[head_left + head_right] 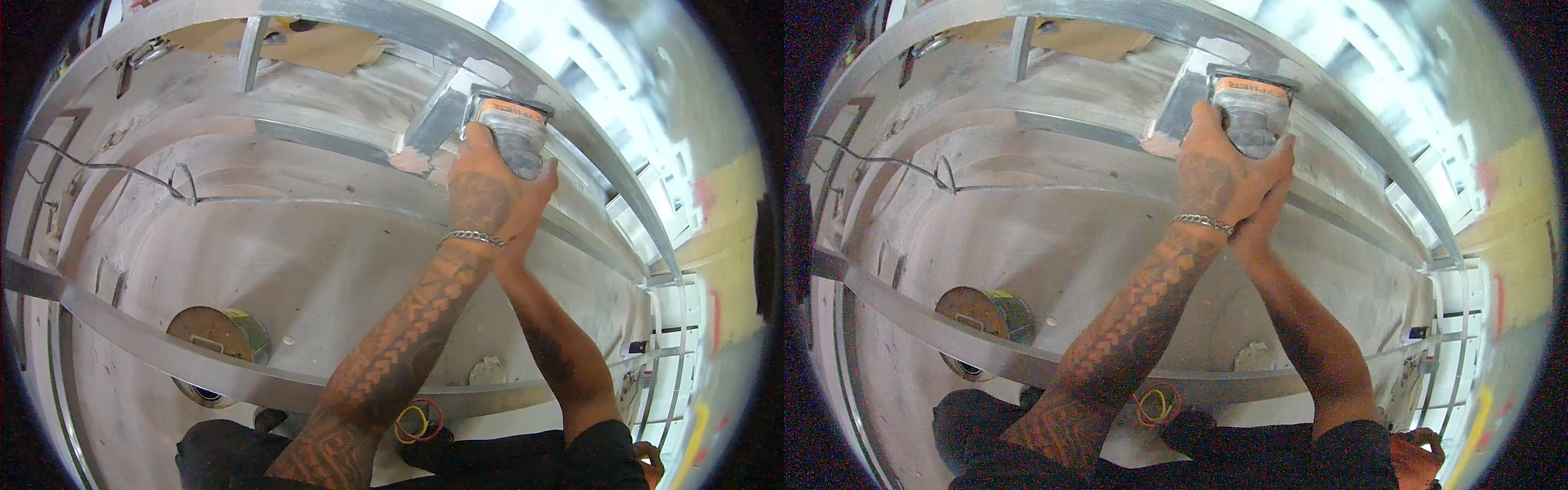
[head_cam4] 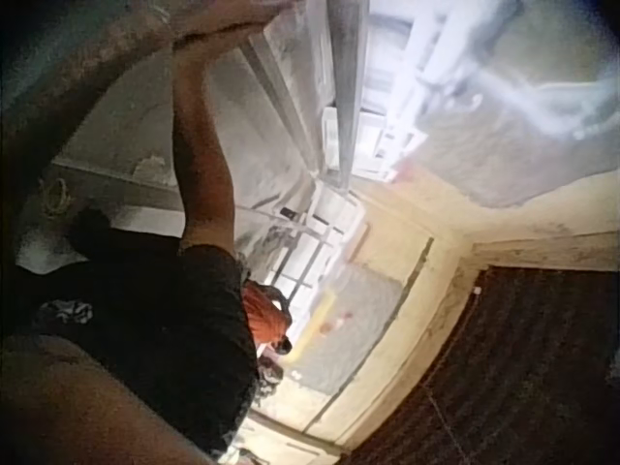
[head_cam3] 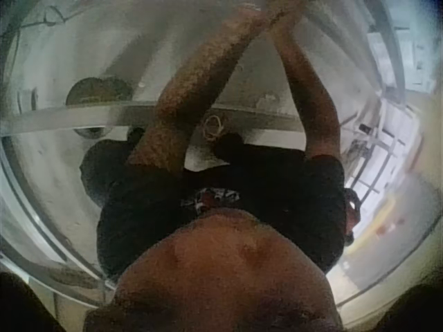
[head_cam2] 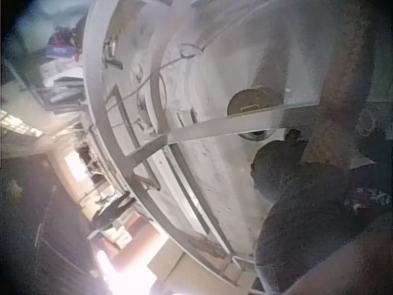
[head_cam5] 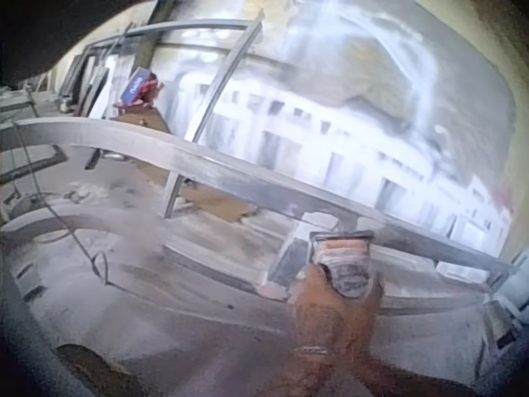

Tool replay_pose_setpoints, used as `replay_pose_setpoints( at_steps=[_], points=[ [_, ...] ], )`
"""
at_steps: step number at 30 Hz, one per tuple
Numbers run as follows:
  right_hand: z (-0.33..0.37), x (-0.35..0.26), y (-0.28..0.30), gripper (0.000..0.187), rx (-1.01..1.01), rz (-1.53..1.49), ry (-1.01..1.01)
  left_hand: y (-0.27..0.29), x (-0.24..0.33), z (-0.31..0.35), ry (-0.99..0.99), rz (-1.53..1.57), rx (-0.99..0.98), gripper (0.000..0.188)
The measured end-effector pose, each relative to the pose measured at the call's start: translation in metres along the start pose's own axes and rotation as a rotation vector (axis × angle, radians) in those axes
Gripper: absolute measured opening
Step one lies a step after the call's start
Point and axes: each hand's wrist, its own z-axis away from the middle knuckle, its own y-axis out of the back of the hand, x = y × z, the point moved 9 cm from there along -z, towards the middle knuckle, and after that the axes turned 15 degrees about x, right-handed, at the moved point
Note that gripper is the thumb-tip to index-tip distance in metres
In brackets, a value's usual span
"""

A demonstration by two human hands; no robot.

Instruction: The person sands the surface of a curved metal frame using a power sander, moving the tool along the length of the metal to smooth the joints.

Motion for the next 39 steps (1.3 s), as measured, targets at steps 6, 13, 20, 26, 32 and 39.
replay_pose_setpoints(
  at_steps=[6, 13, 20, 26, 32, 39],
  points=[
    [0.003, -0.006, 0.0, 0.097, -0.03, 0.416, 0.24, 0.001, -0.008, 0.001, 0.029, -0.019, 0.039, 0.067],
    [0.007, -0.014, 0.0, 0.087, -0.113, 0.685, 0.672, 0.0, -0.006, 0.0, -0.002, -0.027, 0.037, 0.067],
    [0.009, -0.013, -0.003, 0.104, -0.111, 0.647, 0.706, 0.007, -0.006, -0.004, -0.03, -0.021, 0.039, 0.069],
    [0.0, -0.004, 0.0, 0.104, -0.092, 0.515, 0.49, 0.0, -0.01, -0.006, -0.017, -0.07, 0.047, 0.069],
    [0.006, -0.024, -0.013, 0.105, -0.051, 0.626, 0.747, 0.008, 0.0, -0.014, -0.05, -0.054, 0.066, 0.068],
    [0.006, -0.033, -0.022, 0.104, -0.116, 0.613, 0.727, 0.018, 0.008, -0.018, 0.005, -0.018, 0.1, 0.071]
  ],
)
